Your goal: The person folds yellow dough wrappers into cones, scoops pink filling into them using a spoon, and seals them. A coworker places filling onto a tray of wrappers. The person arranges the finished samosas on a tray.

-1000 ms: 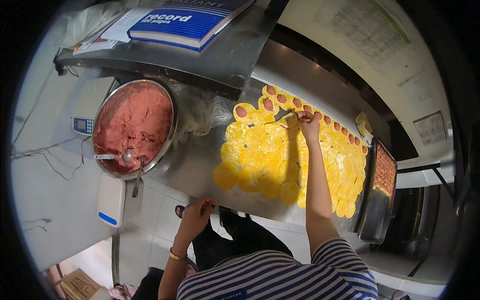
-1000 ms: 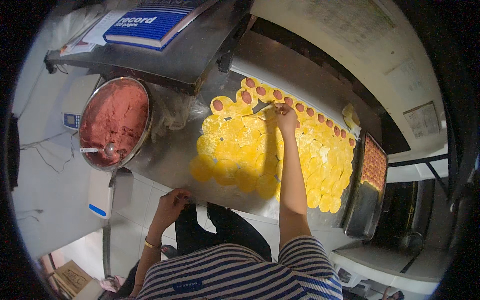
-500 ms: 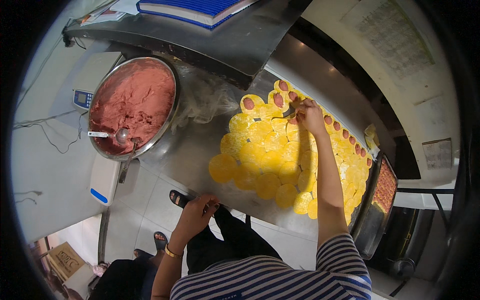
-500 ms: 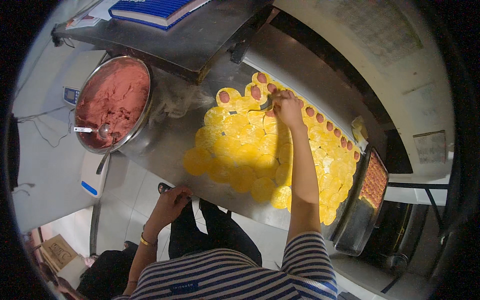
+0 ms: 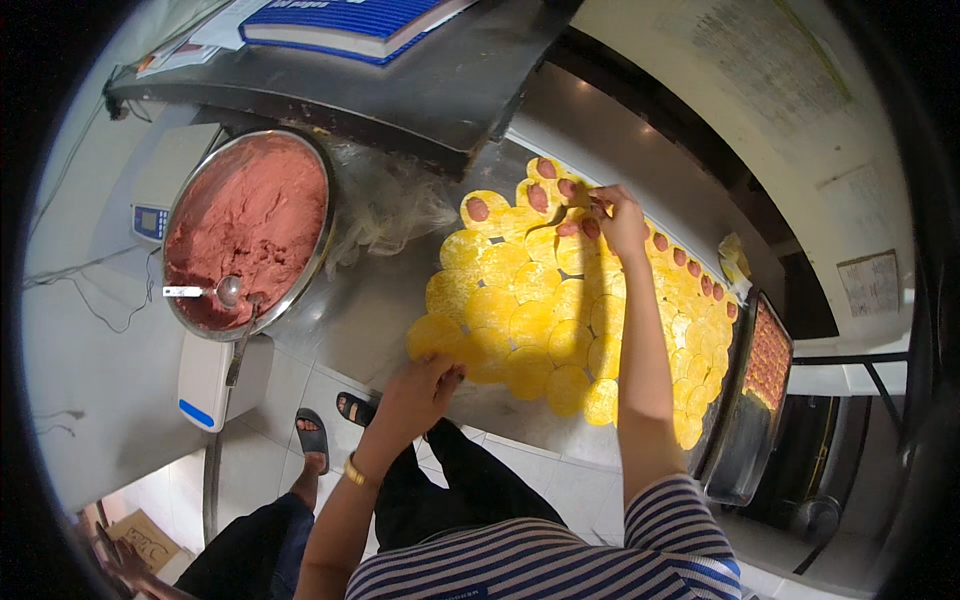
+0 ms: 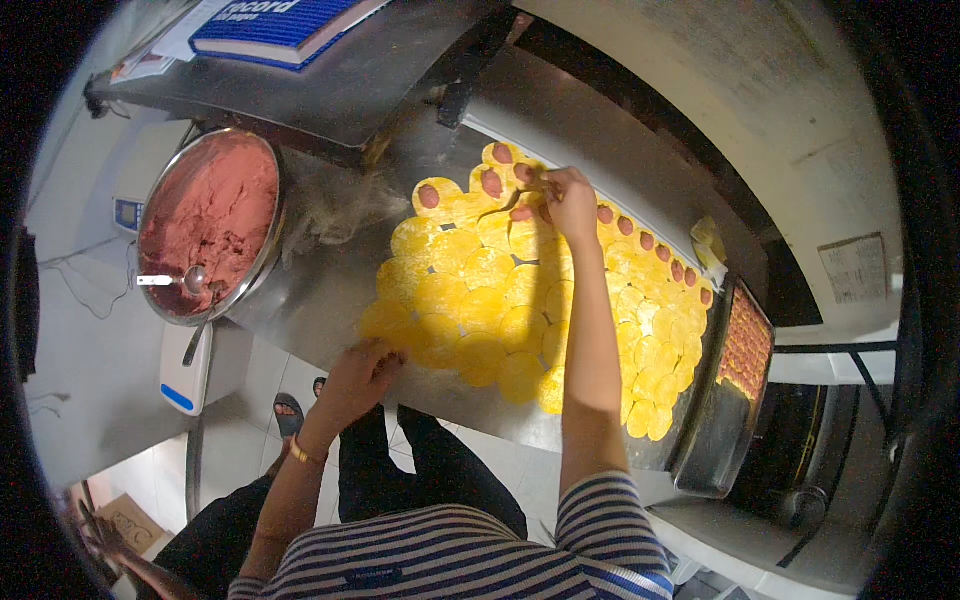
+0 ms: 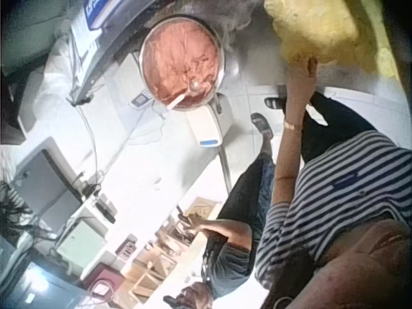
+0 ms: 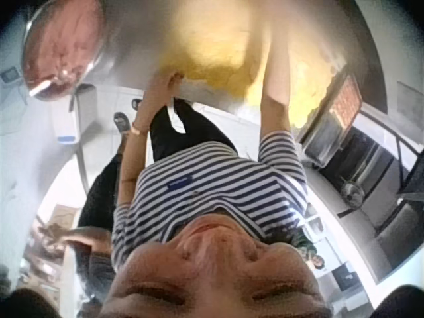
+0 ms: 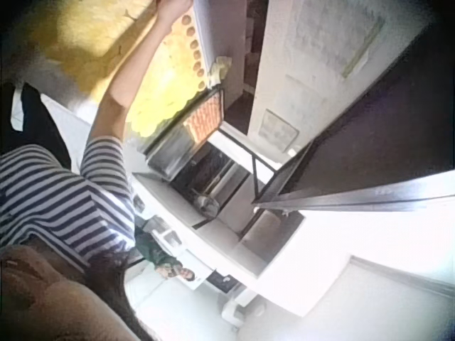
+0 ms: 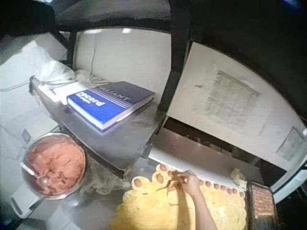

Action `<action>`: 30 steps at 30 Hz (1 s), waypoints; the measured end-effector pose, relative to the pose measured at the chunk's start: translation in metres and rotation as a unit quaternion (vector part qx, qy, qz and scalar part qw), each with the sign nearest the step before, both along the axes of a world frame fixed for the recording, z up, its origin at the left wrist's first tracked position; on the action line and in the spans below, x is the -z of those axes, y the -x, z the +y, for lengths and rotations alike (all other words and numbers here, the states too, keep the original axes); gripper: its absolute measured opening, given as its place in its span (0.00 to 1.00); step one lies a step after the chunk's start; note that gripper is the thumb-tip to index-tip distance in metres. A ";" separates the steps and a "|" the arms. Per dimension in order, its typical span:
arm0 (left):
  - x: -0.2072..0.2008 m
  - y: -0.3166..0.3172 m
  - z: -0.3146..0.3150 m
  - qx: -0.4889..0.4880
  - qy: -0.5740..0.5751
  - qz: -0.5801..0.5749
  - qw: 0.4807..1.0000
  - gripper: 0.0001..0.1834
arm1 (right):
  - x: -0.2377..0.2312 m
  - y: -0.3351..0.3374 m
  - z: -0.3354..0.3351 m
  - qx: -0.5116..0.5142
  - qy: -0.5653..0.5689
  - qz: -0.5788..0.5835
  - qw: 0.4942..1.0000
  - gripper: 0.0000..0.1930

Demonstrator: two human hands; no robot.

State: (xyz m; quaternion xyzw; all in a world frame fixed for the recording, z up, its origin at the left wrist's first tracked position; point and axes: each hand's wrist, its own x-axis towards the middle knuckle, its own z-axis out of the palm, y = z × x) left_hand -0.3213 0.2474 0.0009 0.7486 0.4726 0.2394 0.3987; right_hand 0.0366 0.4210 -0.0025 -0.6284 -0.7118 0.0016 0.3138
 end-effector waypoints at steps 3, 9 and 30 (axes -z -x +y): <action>0.005 -0.044 0.047 -0.034 -0.083 -0.053 0.995 0.07 | 0.010 0.010 -0.048 0.130 0.026 -0.022 0.991 0.07; 0.006 -0.149 0.155 -0.049 -0.159 0.007 0.986 0.09 | 0.039 0.052 -0.084 0.150 0.044 -0.113 0.981 0.07; 0.010 -0.224 0.211 0.022 -0.077 0.157 0.984 0.22 | 0.049 0.062 -0.094 0.186 0.061 -0.109 0.975 0.06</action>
